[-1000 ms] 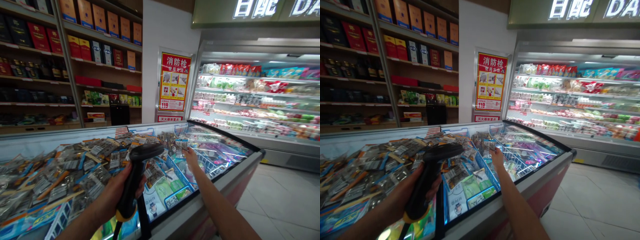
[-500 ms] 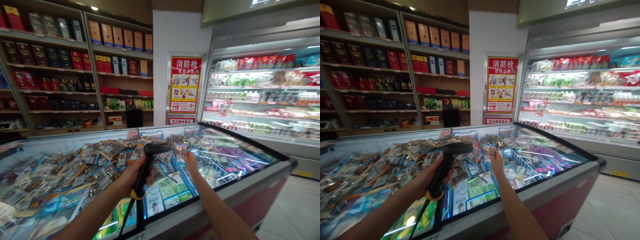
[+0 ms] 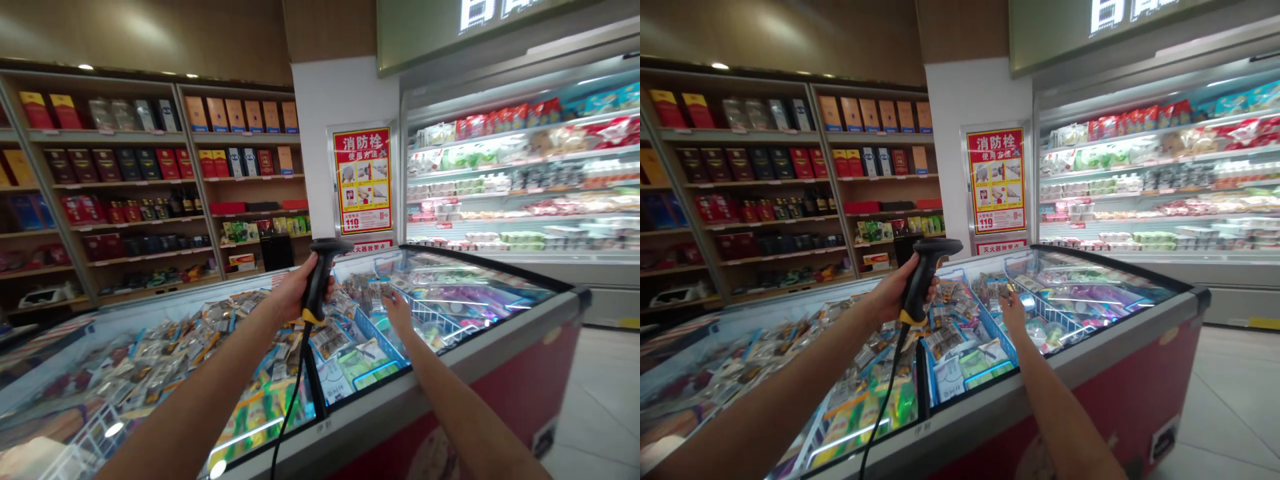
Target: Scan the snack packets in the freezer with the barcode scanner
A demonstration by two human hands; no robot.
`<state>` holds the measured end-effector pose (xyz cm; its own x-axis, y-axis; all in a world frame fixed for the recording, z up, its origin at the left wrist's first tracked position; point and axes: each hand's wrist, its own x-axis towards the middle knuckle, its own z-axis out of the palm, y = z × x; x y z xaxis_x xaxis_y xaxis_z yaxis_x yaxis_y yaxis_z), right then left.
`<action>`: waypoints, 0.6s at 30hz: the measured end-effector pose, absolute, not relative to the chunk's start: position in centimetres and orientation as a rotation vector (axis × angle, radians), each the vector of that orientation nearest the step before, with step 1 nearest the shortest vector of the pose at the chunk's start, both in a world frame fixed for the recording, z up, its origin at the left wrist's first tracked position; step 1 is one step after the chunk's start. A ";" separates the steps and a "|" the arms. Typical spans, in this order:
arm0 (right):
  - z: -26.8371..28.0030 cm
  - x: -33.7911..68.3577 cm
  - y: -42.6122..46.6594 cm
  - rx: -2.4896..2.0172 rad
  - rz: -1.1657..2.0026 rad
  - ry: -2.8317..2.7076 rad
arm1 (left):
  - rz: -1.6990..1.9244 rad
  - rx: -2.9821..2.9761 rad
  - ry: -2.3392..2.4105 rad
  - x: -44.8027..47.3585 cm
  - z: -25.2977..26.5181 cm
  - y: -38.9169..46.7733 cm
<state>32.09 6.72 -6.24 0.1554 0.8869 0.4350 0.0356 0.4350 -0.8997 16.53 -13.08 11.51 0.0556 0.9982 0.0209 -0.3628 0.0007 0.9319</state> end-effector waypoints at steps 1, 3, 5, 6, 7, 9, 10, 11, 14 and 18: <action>-6.2 32.3 6.7 -0.936 0.776 -1.259 | 1.294 0.958 0.852 16.4 11.6 -12.9; -6.2 32.6 6.8 -0.914 0.793 -1.242 | 1.241 0.928 0.764 16.3 10.5 -12.3; -6.2 32.8 6.8 -0.904 0.808 -1.226 | 1.214 0.895 0.715 16.2 8.1 -11.5; -6.2 32.9 6.8 -0.900 0.820 -1.219 | 1.214 0.880 0.716 16.3 6.7 -11.0; -6.1 32.9 6.8 -0.894 0.834 -1.213 | 1.221 0.867 0.715 16.3 5.4 -10.6; -6.0 33.0 6.7 -0.875 0.861 -1.208 | 1.249 0.835 0.695 16.5 3.0 -9.7; -6.0 33.0 6.6 -0.862 0.866 -1.213 | 1.266 0.812 0.686 16.5 2.1 -9.4; -5.9 33.1 6.5 -0.852 0.864 -1.222 | 1.281 0.786 0.691 16.6 1.4 -9.1; -5.8 33.1 6.4 -0.843 0.843 -1.253 | 1.309 0.738 0.794 16.6 0.5 -8.8; -6.1 33.3 6.8 -0.848 0.828 -1.260 | 1.348 0.741 0.840 16.1 0.4 -8.8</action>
